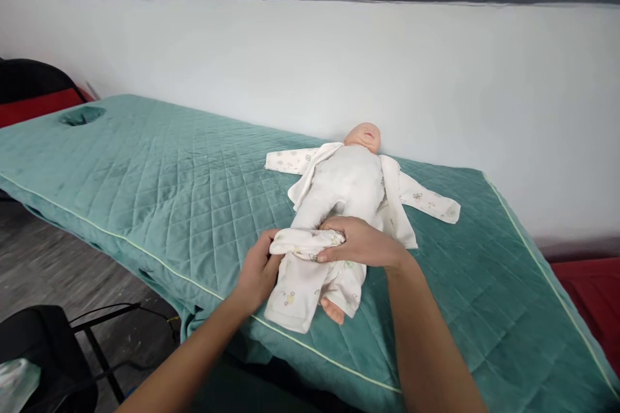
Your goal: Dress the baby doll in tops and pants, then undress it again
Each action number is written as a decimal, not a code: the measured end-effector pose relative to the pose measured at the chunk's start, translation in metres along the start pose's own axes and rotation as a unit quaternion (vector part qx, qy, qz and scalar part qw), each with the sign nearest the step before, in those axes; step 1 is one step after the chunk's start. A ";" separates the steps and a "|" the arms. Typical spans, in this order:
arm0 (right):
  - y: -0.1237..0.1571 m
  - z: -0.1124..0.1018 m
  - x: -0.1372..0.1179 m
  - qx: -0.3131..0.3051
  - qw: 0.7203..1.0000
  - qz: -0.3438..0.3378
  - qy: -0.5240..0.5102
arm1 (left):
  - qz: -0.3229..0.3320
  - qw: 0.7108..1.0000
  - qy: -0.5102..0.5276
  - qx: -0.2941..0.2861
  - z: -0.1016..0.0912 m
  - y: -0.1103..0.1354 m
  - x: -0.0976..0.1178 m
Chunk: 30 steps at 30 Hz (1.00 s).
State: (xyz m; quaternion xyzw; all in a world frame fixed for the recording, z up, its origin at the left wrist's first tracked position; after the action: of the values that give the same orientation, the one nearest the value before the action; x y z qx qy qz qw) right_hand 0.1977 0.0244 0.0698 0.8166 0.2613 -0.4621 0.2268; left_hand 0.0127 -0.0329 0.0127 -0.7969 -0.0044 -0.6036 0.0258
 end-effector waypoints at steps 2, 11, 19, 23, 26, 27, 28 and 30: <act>0.000 0.003 0.001 -0.025 0.999 0.009 0.023 | 0.031 0.999 -0.020 0.006 -0.003 -0.013 0.003; -0.003 0.001 0.007 -0.013 0.998 0.018 0.063 | 0.089 0.995 -0.029 -0.023 0.000 -0.046 0.009; -0.004 -0.012 0.012 0.075 0.996 0.032 0.032 | 0.201 0.974 -0.099 -0.033 0.015 -0.083 0.028; -0.004 -0.018 0.015 0.106 0.993 0.048 0.018 | 0.208 0.967 -0.146 -0.034 0.021 -0.100 0.026; -0.003 -0.022 0.018 0.125 0.990 0.058 0.009 | 0.234 0.962 -0.135 -0.028 0.021 -0.103 0.030; -0.002 -0.023 0.018 0.130 0.990 0.052 -0.004 | 0.237 0.964 -0.120 -0.015 0.019 -0.102 0.031; -0.002 -0.023 0.017 0.134 0.990 0.038 -0.026 | 0.233 0.967 -0.102 0.002 0.015 -0.102 0.032; 0.000 -0.026 0.015 0.148 0.985 -0.002 -0.090 | 0.214 0.975 -0.057 0.033 0.008 -0.102 0.030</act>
State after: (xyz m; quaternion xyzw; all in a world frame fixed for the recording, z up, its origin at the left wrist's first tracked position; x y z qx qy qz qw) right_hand 0.2209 0.0437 0.0686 0.7954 0.1705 -0.5681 0.1250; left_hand 0.0250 0.0683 0.0432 -0.8114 0.1446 -0.5369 0.1801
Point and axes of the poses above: each hand's wrist, its own y-axis away from the middle knuckle, its own z-axis out of the palm, x = y × z, the point moved 8 cm from there along -y, towards the middle knuckle, and after that the axes turned 3 degrees about -x, right-handed, at the moved point
